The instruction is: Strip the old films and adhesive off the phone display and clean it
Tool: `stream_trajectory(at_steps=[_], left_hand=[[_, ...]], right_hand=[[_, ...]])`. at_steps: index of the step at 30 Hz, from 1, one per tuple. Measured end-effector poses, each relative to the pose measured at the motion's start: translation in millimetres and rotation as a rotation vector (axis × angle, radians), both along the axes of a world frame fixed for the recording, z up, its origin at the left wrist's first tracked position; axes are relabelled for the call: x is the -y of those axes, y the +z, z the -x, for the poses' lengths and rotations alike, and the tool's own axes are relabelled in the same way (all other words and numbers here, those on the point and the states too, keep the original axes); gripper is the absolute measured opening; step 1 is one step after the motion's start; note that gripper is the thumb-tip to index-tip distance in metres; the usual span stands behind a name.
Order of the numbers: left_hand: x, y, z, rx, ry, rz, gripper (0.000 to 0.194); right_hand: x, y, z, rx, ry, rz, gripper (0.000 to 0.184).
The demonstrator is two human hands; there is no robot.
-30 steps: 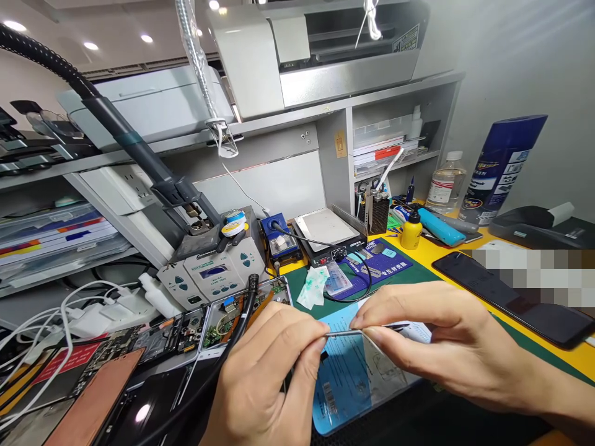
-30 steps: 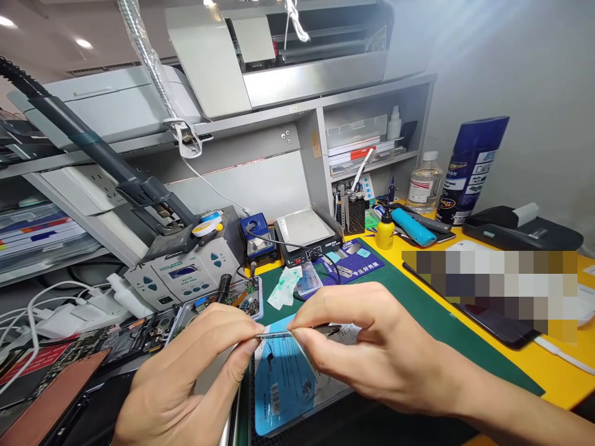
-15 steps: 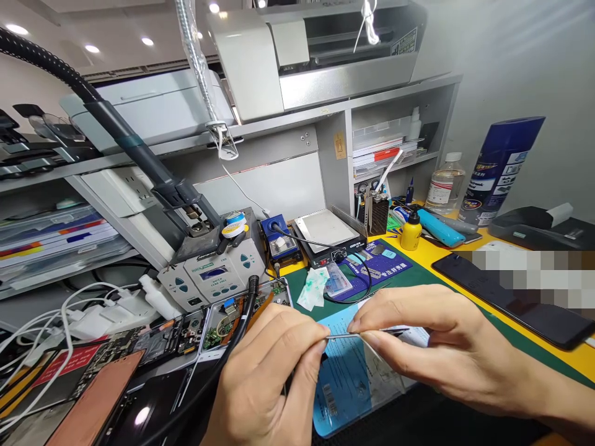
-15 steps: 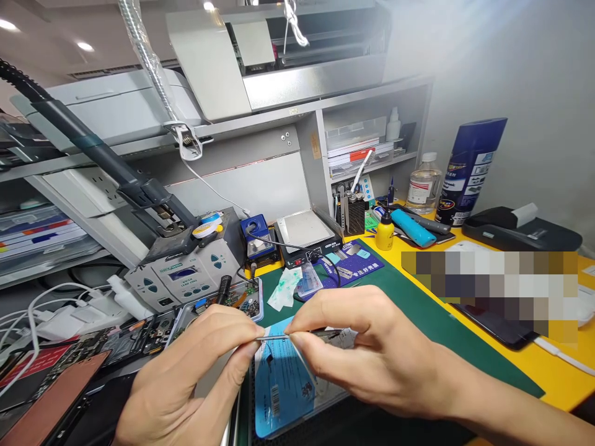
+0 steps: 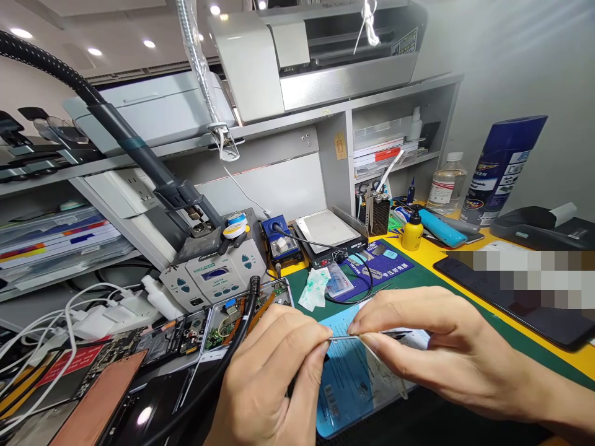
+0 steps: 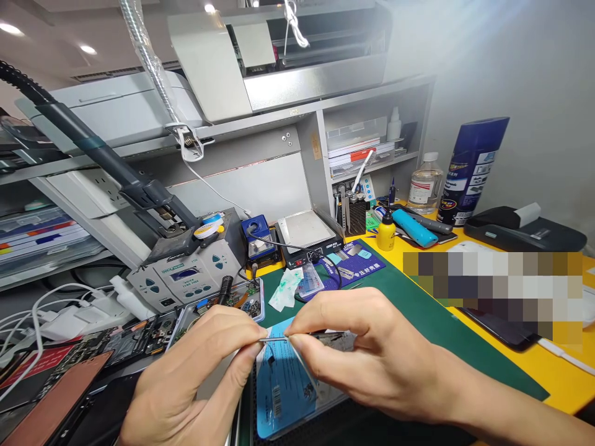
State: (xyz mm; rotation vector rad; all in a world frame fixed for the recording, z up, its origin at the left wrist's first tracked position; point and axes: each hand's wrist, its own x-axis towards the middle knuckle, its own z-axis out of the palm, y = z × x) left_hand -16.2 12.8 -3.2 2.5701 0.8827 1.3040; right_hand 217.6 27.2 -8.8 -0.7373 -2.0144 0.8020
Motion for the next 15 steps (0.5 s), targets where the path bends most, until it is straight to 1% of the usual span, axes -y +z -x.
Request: stream_trajectory(at_steps=[10,15], left_hand=[[-1.5,0.6,-1.3,-0.002,-0.009,0.003,0.028],[-1.7,0.2,-0.7,-0.004,-0.009,0.006,0.029]], right_hand=[[-0.1,3.6,3.4,-0.009,0.003,-0.022,0.015],[0.3,2.1,4.4,-0.008,-0.010,-0.033,0.014]])
